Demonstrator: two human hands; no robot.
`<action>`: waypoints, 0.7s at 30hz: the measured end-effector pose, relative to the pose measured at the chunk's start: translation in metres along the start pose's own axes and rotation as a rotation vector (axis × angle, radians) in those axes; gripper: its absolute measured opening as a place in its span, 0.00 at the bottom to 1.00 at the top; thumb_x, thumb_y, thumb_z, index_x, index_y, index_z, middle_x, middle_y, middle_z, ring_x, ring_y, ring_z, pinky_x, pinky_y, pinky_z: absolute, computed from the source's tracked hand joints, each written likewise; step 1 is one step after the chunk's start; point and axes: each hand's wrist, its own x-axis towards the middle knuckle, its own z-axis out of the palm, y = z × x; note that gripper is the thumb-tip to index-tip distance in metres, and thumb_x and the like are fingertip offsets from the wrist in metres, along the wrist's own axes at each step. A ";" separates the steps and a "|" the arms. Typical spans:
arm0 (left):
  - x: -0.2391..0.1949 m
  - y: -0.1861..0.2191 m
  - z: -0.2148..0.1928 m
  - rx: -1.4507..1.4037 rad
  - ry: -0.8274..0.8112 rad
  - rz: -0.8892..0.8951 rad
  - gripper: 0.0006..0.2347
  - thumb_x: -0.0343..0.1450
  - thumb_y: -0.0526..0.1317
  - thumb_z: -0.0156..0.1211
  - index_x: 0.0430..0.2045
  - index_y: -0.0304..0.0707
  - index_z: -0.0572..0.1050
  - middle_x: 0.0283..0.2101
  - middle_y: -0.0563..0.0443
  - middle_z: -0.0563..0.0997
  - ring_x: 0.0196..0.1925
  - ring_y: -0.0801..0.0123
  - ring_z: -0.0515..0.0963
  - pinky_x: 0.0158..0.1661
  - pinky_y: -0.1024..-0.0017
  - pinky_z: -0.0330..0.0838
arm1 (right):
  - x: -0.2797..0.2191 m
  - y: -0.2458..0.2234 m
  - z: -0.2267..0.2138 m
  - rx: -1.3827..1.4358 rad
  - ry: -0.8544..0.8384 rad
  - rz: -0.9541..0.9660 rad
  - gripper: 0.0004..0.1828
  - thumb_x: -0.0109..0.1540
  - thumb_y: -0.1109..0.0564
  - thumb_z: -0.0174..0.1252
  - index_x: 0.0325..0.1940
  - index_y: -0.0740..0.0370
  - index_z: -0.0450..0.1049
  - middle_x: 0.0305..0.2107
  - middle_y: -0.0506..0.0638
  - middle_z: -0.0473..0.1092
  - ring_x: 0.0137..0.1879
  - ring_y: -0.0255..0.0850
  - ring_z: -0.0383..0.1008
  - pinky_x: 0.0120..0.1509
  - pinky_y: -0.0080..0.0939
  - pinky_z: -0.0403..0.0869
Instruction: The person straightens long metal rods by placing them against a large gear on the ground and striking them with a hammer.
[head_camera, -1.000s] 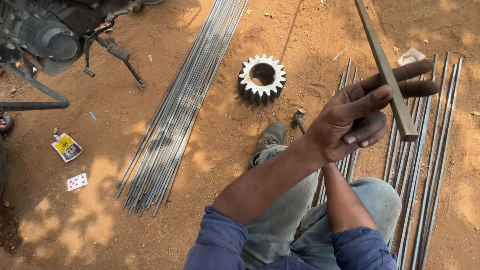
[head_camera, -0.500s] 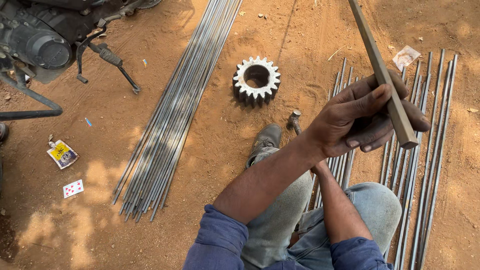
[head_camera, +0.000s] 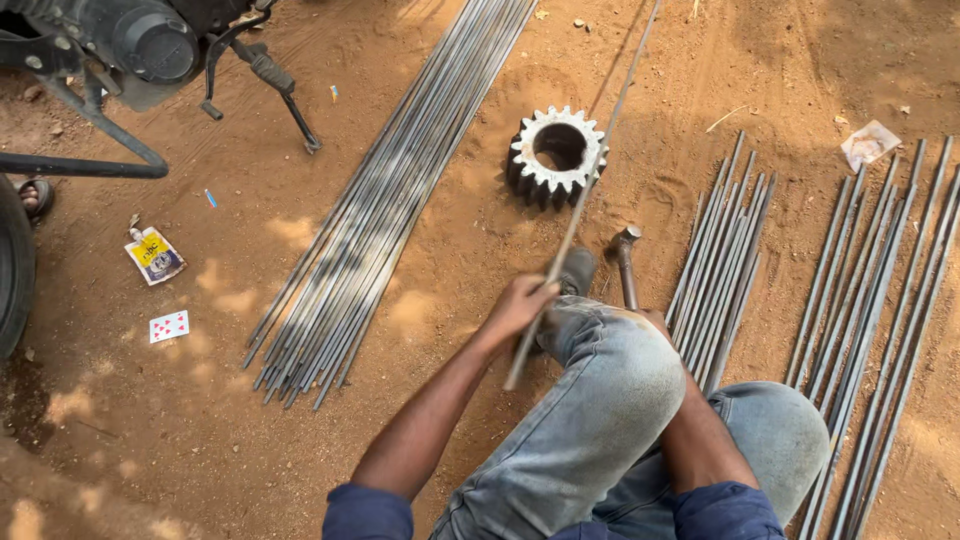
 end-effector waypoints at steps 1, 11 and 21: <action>-0.008 -0.047 -0.001 -0.067 0.029 -0.193 0.12 0.75 0.48 0.52 0.32 0.42 0.77 0.21 0.56 0.77 0.20 0.72 0.76 0.23 0.71 0.73 | 0.003 -0.002 0.000 -0.010 0.047 0.008 0.20 0.70 0.50 0.57 0.54 0.72 0.73 0.30 0.50 0.70 0.31 0.36 0.69 0.32 0.37 0.70; -0.135 -0.251 0.012 0.512 0.236 -0.239 0.15 0.78 0.45 0.45 0.52 0.39 0.74 0.16 0.48 0.77 0.11 0.66 0.69 0.13 0.65 0.68 | 0.018 -0.087 0.043 0.054 0.312 -0.224 0.14 0.70 0.48 0.55 0.44 0.63 0.71 0.18 0.44 0.66 0.17 0.32 0.63 0.16 0.36 0.62; -0.231 -0.254 0.016 0.737 0.407 -0.036 0.12 0.73 0.41 0.55 0.47 0.35 0.77 0.20 0.41 0.81 0.17 0.58 0.79 0.34 0.54 0.76 | 0.015 -0.164 0.072 -0.010 0.293 -0.820 0.16 0.75 0.50 0.47 0.41 0.64 0.70 0.16 0.46 0.66 0.16 0.32 0.65 0.15 0.36 0.65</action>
